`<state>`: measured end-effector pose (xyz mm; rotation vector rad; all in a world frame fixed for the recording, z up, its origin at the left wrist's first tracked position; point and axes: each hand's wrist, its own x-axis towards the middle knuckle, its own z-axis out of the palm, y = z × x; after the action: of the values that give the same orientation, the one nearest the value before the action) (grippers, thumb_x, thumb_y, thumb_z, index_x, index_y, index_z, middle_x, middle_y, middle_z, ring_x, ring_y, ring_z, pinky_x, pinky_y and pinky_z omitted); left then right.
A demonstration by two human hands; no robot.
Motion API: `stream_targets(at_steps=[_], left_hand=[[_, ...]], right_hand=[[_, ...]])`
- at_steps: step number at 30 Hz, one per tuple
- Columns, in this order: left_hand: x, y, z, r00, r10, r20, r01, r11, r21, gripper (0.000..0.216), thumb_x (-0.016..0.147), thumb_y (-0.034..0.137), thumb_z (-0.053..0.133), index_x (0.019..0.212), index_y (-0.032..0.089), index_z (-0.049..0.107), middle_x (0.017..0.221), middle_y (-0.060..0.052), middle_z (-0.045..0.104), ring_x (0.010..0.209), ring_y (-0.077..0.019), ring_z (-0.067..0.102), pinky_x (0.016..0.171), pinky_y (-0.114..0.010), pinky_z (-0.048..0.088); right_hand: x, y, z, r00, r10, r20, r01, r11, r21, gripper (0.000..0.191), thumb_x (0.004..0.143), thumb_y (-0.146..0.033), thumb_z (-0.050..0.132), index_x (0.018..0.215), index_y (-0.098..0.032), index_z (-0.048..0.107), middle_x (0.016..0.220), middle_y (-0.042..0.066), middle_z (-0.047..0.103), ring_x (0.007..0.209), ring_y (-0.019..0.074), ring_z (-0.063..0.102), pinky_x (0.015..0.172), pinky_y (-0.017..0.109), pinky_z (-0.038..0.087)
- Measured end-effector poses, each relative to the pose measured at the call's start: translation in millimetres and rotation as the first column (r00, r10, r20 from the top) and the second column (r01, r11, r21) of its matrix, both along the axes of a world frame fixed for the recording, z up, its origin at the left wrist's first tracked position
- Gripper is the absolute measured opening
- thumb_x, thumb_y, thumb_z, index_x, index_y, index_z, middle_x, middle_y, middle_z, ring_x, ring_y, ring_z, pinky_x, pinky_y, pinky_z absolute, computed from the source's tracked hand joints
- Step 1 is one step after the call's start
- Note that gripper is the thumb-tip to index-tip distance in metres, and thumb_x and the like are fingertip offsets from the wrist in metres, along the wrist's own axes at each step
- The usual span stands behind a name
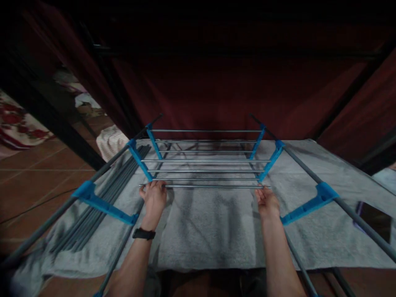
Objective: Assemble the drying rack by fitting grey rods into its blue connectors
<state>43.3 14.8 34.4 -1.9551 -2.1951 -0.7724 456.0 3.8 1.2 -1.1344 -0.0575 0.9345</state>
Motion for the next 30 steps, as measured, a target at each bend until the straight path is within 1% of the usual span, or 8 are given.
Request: stream_targets(at_steps=[5, 9, 11, 14, 17, 20, 25, 30], left_hand=[[-5.6, -3.3, 3.8, 0.972, 0.193, 0.131, -0.207, 0.973, 0.100, 0.021, 0.084, 0.020, 0.056, 0.103, 0.019, 0.062, 0.131, -0.019, 0.053, 0.134, -0.0386, 0.036, 0.107, -0.063, 0.022], [-15.0, 6.7, -0.6, 0.870, 0.190, 0.455, -0.278, 0.951, 0.136, 0.028, 0.077, 0.014, 0.062, 0.104, 0.019, 0.056, 0.139, -0.019, 0.042, 0.131, -0.0338, 0.043, 0.101, -0.050, 0.040], [-20.1, 14.4, -5.0, 0.752, 0.131, 0.646, -0.281, 0.950, 0.135, 0.030, 0.075, 0.009, 0.060, 0.102, 0.020, 0.053, 0.129, -0.016, 0.048, 0.120, -0.0271, 0.052, 0.094, -0.040, 0.047], [-24.6, 22.4, -11.3, 0.511, 0.048, 0.858, -0.281, 0.953, 0.114, 0.031, 0.078, 0.009, 0.056, 0.106, 0.021, 0.051, 0.105, -0.008, 0.058, 0.099, -0.0187, 0.062, 0.085, -0.032, 0.052], [-26.0, 24.2, -14.9, 0.243, -0.035, 0.969, -0.288, 0.952, 0.106, 0.031, 0.081, 0.013, 0.056, 0.110, 0.021, 0.049, 0.096, -0.004, 0.060, 0.086, -0.0139, 0.065, 0.077, -0.028, 0.053], [-27.6, 23.3, -15.7, 0.035, -0.099, 0.994, -0.352, 0.930, 0.105, 0.034, 0.081, 0.014, 0.059, 0.113, 0.021, 0.048, 0.096, -0.003, 0.061, 0.082, -0.0122, 0.067, 0.073, -0.026, 0.053], [-30.5, 21.8, -12.5, -0.171, -0.141, 0.975, -0.399, 0.915, 0.062, 0.035, 0.081, 0.011, 0.064, 0.111, 0.020, 0.048, 0.084, -0.002, 0.065, 0.078, -0.0123, 0.069, 0.068, -0.022, 0.052], [-28.6, 18.6, -4.4, -0.332, -0.191, 0.924, -0.373, 0.926, 0.057, 0.018, 0.076, 0.008, 0.071, 0.089, 0.016, 0.060, 0.081, -0.004, 0.069, 0.071, -0.0101, 0.068, 0.062, -0.017, 0.051]], right_hand=[[9.8, 0.7, -6.2, 0.999, -0.042, -0.011, 0.041, 0.999, -0.025, 0.023, 0.079, -0.001, 0.047, 0.074, -0.020, 0.059, 0.072, 0.000, 0.063, 0.057, 0.0076, 0.065, 0.059, 0.016, 0.058], [12.1, 1.9, -7.1, 0.997, -0.057, -0.045, 0.055, 0.998, -0.042, 0.032, 0.079, 0.003, 0.042, 0.068, -0.020, 0.060, 0.077, 0.003, 0.063, 0.059, 0.0089, 0.066, 0.056, 0.016, 0.058], [13.3, 3.1, -8.2, 0.997, -0.061, -0.055, 0.058, 0.997, -0.055, 0.035, 0.079, 0.004, 0.040, 0.066, -0.020, 0.060, 0.079, 0.005, 0.063, 0.059, 0.0091, 0.066, 0.055, 0.017, 0.058], [16.6, 5.0, -11.9, 0.993, -0.085, -0.079, 0.080, 0.995, -0.067, 0.036, 0.078, 0.005, 0.040, 0.065, -0.021, 0.061, 0.087, 0.007, 0.066, 0.060, 0.0085, 0.066, 0.056, 0.017, 0.057], [22.1, 7.2, -17.2, 0.989, -0.102, -0.104, 0.095, 0.993, -0.069, 0.035, 0.078, 0.004, 0.042, 0.065, -0.022, 0.062, 0.101, 0.010, 0.069, 0.064, 0.0098, 0.068, 0.056, 0.019, 0.056], [27.6, 9.8, -21.4, 0.993, -0.075, -0.095, 0.067, 0.994, -0.089, 0.035, 0.079, 0.003, 0.042, 0.063, -0.021, 0.061, 0.106, 0.009, 0.068, 0.063, 0.0101, 0.067, 0.053, 0.021, 0.056], [30.8, 11.1, -25.1, 0.993, -0.061, -0.100, 0.051, 0.993, -0.108, 0.034, 0.082, 0.000, 0.044, 0.062, -0.021, 0.061, 0.097, 0.007, 0.067, 0.062, 0.0096, 0.065, 0.054, 0.022, 0.057], [31.2, 7.8, -29.5, 0.995, -0.041, -0.095, 0.034, 0.996, -0.078, 0.025, 0.077, 0.000, 0.053, 0.066, -0.021, 0.062, 0.082, 0.002, 0.066, 0.065, 0.0099, 0.066, 0.058, 0.020, 0.060]])
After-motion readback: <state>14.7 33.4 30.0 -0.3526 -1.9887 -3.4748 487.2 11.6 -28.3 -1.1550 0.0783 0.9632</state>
